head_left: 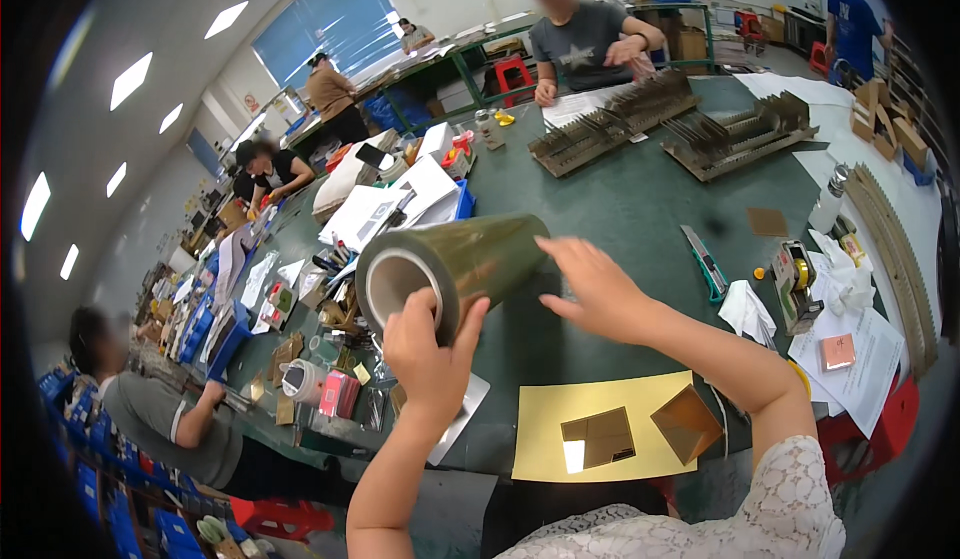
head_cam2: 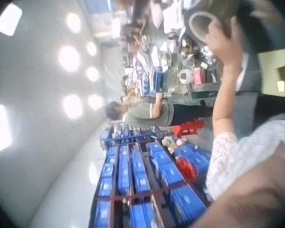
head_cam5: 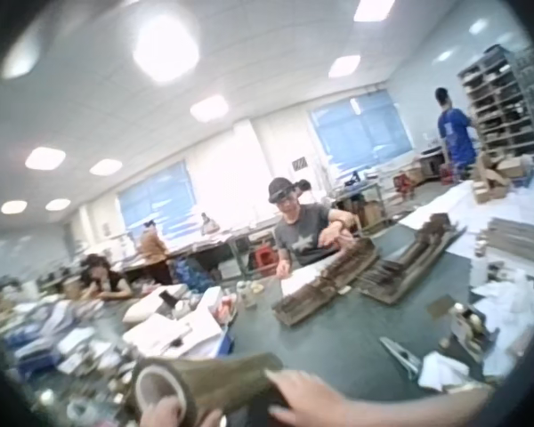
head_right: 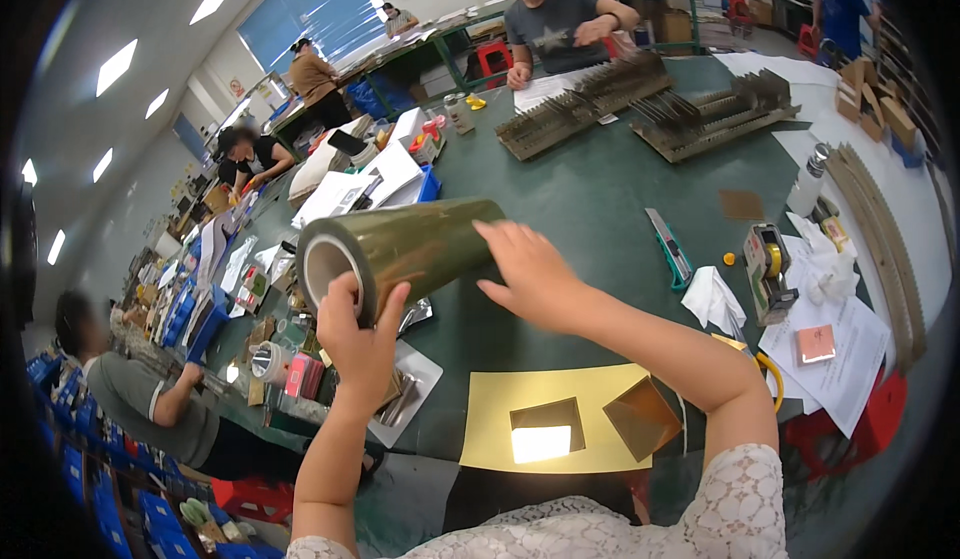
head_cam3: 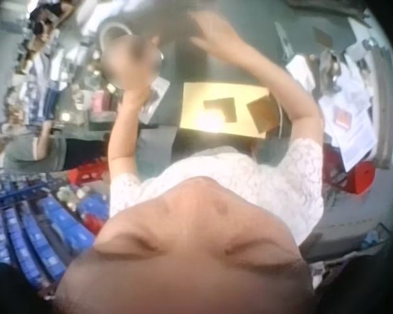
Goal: The person wipes a small square mirror with a white cloth, then handles a roll of gold reflective film and a small gold triangle. The person continues wiping the mirror surface and edges, then places the mirror on a yellow backing sheet.
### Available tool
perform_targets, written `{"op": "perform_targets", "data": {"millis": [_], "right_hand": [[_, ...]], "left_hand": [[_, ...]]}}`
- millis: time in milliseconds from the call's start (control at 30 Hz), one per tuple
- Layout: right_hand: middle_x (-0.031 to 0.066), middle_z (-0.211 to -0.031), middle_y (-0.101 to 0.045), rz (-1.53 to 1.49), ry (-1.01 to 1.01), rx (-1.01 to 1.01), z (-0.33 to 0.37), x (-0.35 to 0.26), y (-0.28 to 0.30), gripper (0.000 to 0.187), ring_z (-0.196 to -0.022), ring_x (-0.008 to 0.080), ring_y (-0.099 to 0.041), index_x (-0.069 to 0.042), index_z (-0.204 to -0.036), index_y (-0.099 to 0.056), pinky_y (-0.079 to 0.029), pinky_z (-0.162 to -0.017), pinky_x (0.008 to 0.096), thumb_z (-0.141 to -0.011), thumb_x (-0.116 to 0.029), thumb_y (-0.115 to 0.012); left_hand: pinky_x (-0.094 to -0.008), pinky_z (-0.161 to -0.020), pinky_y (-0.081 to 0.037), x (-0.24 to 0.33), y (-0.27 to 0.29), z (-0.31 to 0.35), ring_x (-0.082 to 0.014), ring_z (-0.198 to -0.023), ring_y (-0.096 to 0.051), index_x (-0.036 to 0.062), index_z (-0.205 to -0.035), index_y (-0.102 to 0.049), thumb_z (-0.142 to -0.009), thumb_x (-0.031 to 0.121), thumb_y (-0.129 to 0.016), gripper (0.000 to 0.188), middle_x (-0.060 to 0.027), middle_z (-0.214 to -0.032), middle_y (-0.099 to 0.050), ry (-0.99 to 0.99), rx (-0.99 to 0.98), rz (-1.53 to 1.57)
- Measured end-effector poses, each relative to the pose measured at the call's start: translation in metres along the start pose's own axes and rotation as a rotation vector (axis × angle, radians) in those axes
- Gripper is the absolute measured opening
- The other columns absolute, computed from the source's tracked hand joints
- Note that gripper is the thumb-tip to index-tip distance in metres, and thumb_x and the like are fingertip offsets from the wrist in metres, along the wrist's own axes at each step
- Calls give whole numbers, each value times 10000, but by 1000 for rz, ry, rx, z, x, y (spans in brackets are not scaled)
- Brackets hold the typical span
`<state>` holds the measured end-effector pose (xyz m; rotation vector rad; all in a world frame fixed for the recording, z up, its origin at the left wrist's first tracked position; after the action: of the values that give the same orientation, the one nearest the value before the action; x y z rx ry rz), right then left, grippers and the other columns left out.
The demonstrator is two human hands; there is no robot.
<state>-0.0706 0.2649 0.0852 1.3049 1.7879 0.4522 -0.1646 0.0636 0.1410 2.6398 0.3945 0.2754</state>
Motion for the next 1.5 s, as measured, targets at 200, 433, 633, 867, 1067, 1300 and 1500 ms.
{"op": "perform_targets", "data": {"millis": [200, 433, 633, 867, 1067, 1300, 1500], "right_hand": [[205, -1293, -575, -596, -174, 19, 30, -34, 28, 598, -1184, 287, -598, 25, -1388, -518, -510, -964, 366, -942, -309, -734], [168, -1123, -657, -127, -177, 45, 16, -52, 104, 487, -954, 265, -646, 11, -1341, -595, -516, -862, 358, -955, -266, -701], [188, -1051, -709, 180, -134, 16, 31, -27, 110, 447, -897, 322, -689, -7, -1294, -627, -552, -812, 402, -908, -219, -706], [116, -1113, -685, 461, 210, -60, 61, 33, 63, 411, -932, 314, -701, -88, -1209, -651, -568, -780, 394, -802, -126, -691], [43, -1202, -624, 686, 584, -32, 90, 58, 44, 425, -1136, 223, -604, -156, -1261, -634, -525, -932, 366, -836, -153, -644], [198, -1377, -509, 375, -37, -19, 107, 70, 51, 781, -1256, 359, -506, -28, -1452, -447, -424, -1061, 453, -775, -166, -812], [166, -1059, -597, 732, -420, -89, 139, 143, 59, 652, -1012, 331, -586, 26, -1278, -550, -488, -841, 428, -785, -303, -822]], "left_hand": [[-385, -591, -399, 45, -9, 8, -270, -608, -554, 43, -984, -612, -771, 268, -883, 411, -53, -774, -601, -126, -52, -37], [-313, -593, -403, 104, -39, 6, -165, -613, -556, 49, -969, -608, -840, 195, -724, 227, -23, -752, -519, -304, -122, -48], [-303, -690, -459, 127, -77, 29, -168, -742, -588, 46, -994, -595, -864, 87, -651, 148, -38, -821, -527, -383, -193, -52], [-402, -895, -556, 119, -39, 67, -327, -1128, -643, 41, -1191, -631, -835, 118, -751, 384, -143, -1234, -631, -605, -499, 553], [-434, -1029, -499, 29, -42, 64, -373, -1229, -585, 17, -1278, -580, -841, 101, -786, 490, -185, -1304, -592, -106, -752, 437], [-465, -1171, -365, -13, -105, 45, -415, -1444, -377, 51, -1529, -347, -737, 125, -872, 953, -200, -1587, -352, -129, -701, 274], [-502, -1254, -248, -17, -135, 22, -333, -1503, -325, 119, -1543, -369, -544, 161, -948, 1156, -114, -1593, -398, -235, -928, 232]]}}
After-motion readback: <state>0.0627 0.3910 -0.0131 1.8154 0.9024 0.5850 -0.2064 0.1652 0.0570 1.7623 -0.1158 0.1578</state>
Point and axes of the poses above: each hand's wrist, its own z-axis away from the middle knuckle, its own y-axis out of the back of the hand, x = y × z, the point moved 3 cm from there along -z, towards the middle knuckle
